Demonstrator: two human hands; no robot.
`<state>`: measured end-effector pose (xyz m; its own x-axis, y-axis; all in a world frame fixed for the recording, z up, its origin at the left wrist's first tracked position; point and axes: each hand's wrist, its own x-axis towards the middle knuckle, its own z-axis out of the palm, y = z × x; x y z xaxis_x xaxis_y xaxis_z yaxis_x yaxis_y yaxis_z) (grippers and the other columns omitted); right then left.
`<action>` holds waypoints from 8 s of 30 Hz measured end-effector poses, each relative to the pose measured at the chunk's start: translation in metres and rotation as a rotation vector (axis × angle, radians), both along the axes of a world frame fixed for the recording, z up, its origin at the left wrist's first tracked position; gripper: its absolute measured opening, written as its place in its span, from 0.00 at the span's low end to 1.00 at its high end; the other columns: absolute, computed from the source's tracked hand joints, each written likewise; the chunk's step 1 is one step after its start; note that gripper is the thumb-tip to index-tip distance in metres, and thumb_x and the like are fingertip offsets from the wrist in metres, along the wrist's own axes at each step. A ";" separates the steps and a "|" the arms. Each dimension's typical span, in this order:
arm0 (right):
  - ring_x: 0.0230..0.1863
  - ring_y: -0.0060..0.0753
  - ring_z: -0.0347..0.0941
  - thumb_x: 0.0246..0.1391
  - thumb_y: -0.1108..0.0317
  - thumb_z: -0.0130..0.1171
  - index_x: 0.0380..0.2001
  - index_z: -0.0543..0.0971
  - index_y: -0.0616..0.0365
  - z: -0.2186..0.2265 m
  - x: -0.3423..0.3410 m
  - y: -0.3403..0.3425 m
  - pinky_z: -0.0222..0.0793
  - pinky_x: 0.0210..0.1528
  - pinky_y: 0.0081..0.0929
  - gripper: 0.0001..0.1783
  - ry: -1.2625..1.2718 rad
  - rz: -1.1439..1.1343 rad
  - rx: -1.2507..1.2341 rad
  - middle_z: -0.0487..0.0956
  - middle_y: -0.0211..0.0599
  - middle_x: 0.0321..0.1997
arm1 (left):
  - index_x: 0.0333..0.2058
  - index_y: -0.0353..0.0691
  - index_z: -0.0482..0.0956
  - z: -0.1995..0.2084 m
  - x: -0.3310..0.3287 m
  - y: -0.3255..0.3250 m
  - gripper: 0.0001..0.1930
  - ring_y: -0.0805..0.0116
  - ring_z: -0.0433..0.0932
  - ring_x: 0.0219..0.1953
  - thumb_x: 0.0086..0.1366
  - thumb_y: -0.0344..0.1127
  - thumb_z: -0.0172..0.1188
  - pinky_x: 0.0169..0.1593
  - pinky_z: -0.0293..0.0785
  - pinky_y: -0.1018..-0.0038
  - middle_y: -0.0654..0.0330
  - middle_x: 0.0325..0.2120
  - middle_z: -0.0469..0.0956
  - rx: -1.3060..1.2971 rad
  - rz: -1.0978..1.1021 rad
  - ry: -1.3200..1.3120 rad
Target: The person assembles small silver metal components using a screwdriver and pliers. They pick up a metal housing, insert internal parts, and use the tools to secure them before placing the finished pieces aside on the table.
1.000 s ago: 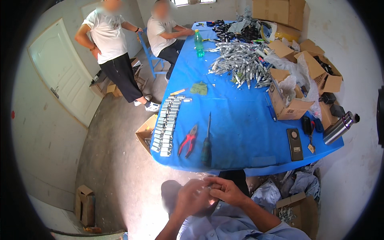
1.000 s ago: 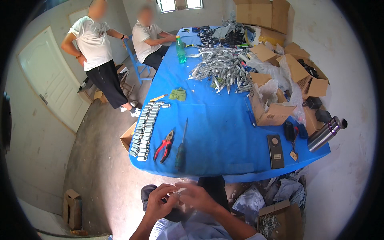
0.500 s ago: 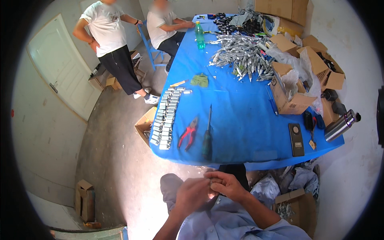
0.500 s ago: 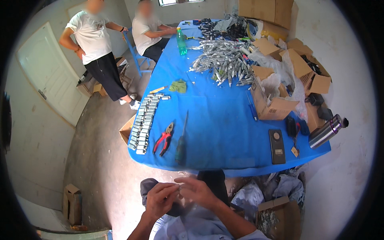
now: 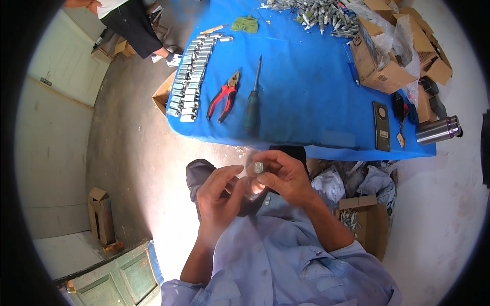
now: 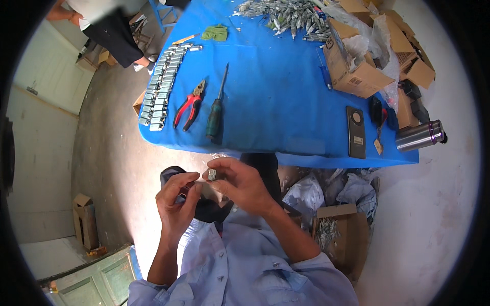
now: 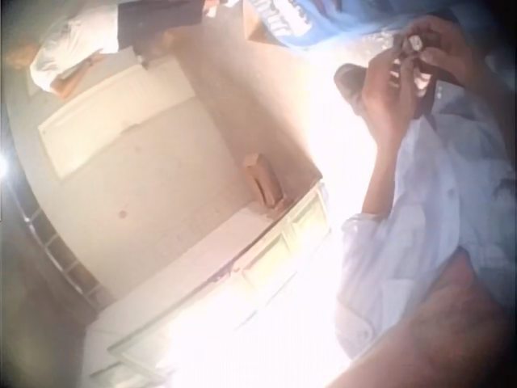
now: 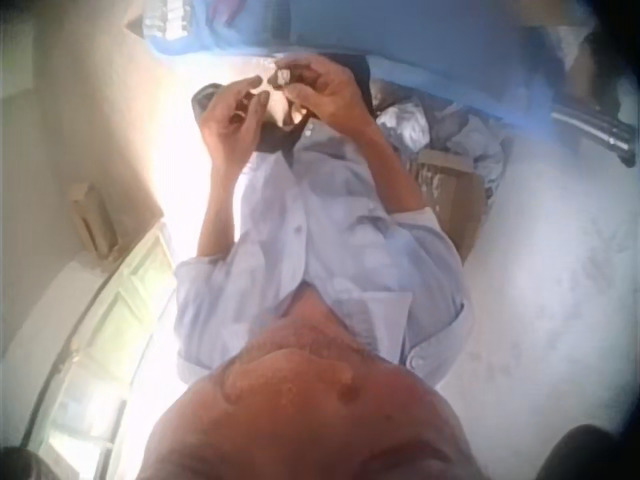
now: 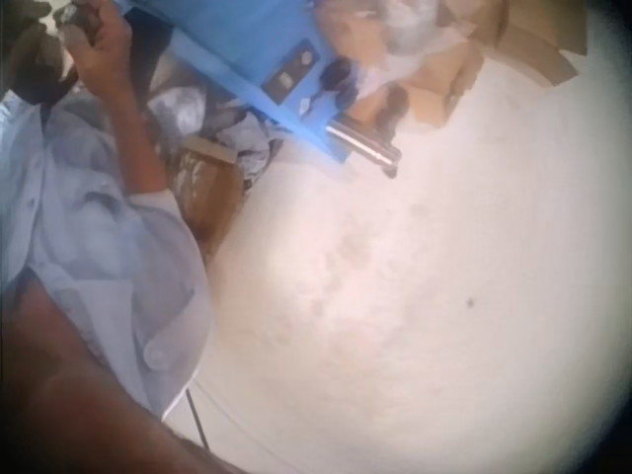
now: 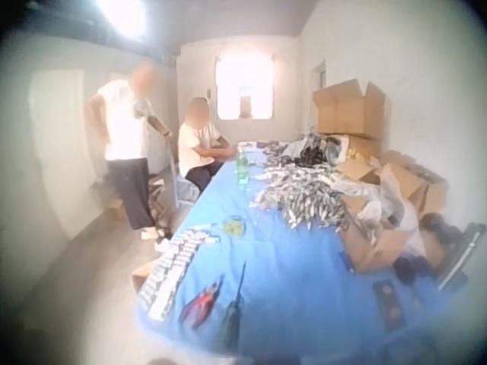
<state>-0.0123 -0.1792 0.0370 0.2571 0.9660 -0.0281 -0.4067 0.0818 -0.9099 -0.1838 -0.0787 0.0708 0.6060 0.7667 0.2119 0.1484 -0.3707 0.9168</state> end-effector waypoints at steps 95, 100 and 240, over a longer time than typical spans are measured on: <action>0.33 0.43 0.78 0.49 0.73 0.69 0.46 0.81 0.58 0.006 -0.006 0.016 0.70 0.40 0.38 0.19 -1.210 -0.215 0.320 0.80 0.38 0.32 | 0.34 0.36 0.74 -0.019 0.001 0.016 0.14 0.51 0.79 0.30 0.50 0.16 0.65 0.32 0.78 0.61 0.52 0.29 0.76 0.659 -0.119 0.136; 0.34 0.41 0.79 0.49 0.73 0.69 0.45 0.82 0.57 0.007 -0.005 0.015 0.72 0.40 0.36 0.17 -1.210 -0.207 0.337 0.82 0.36 0.35 | 0.33 0.34 0.72 -0.020 0.002 0.018 0.12 0.52 0.76 0.27 0.52 0.18 0.65 0.27 0.73 0.60 0.52 0.28 0.72 0.637 -0.147 0.093; 0.29 0.27 0.75 0.60 0.73 0.61 0.47 0.81 0.64 -0.038 0.066 0.064 0.71 0.33 0.28 0.13 -0.791 -0.388 -0.018 0.79 0.35 0.31 | 0.60 0.37 0.74 -0.048 0.070 0.085 0.32 0.50 0.82 0.49 0.59 0.38 0.75 0.47 0.82 0.62 0.49 0.51 0.81 0.541 0.080 0.216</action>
<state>0.0541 -0.1149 -0.0009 0.5178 0.8073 0.2831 0.3966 0.0667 -0.9156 -0.1137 0.0063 0.0224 0.6235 0.6290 0.4643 0.3574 -0.7575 0.5463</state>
